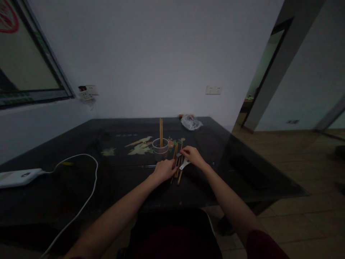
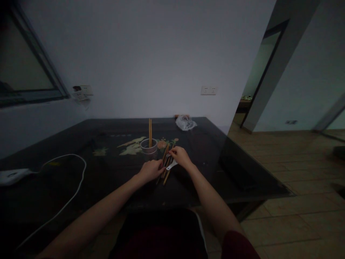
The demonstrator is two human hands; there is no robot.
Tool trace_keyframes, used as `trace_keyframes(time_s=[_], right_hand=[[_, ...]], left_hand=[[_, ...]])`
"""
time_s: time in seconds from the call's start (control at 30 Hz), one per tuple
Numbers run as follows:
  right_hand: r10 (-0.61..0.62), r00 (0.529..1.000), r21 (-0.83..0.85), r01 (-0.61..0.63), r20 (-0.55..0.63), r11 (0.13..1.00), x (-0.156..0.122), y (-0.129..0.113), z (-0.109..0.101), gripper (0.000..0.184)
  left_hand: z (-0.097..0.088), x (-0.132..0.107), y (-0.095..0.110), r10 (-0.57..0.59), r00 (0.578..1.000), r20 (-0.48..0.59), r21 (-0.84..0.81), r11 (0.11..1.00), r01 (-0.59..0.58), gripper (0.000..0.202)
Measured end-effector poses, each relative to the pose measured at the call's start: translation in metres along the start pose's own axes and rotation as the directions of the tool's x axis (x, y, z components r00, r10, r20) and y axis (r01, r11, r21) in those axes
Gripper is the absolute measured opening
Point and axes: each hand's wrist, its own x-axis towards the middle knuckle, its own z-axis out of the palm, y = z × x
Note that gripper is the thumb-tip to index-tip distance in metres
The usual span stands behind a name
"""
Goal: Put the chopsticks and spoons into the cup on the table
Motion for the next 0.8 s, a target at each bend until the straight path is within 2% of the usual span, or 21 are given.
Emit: trace_keyframes(time_s=[0.23,0.4,0.63,0.8], right_hand=[[-0.003,1.000,0.009,0.003,-0.010,1.000,0.0004,0.0000,0.0005,0.018],[0.011,1.000,0.008,-0.011,-0.019,1.000,0.0003,0.0006,0.0007,0.019],[0.030,0.999,0.037,-0.028,-0.032,0.999,-0.0001,-0.0005,-0.0012,0.019],[0.111,0.994,0.125,-0.110,0.002,0.986,0.0006,0.0000,-0.0034,0.023]], left_hand=[[-0.0025,0.0017,0.0053,-0.021,1.000,0.017,-0.020,1.000,0.021,0.032],[-0.0034,0.0027,0.0080,-0.058,0.998,0.024,-0.037,0.998,0.059,0.026],[-0.0036,0.0056,0.0038,-0.084,0.996,-0.029,-0.074,0.994,0.082,0.026],[-0.0086,0.0057,0.0041,-0.095,0.993,-0.076,-0.117,0.989,0.086,0.025]])
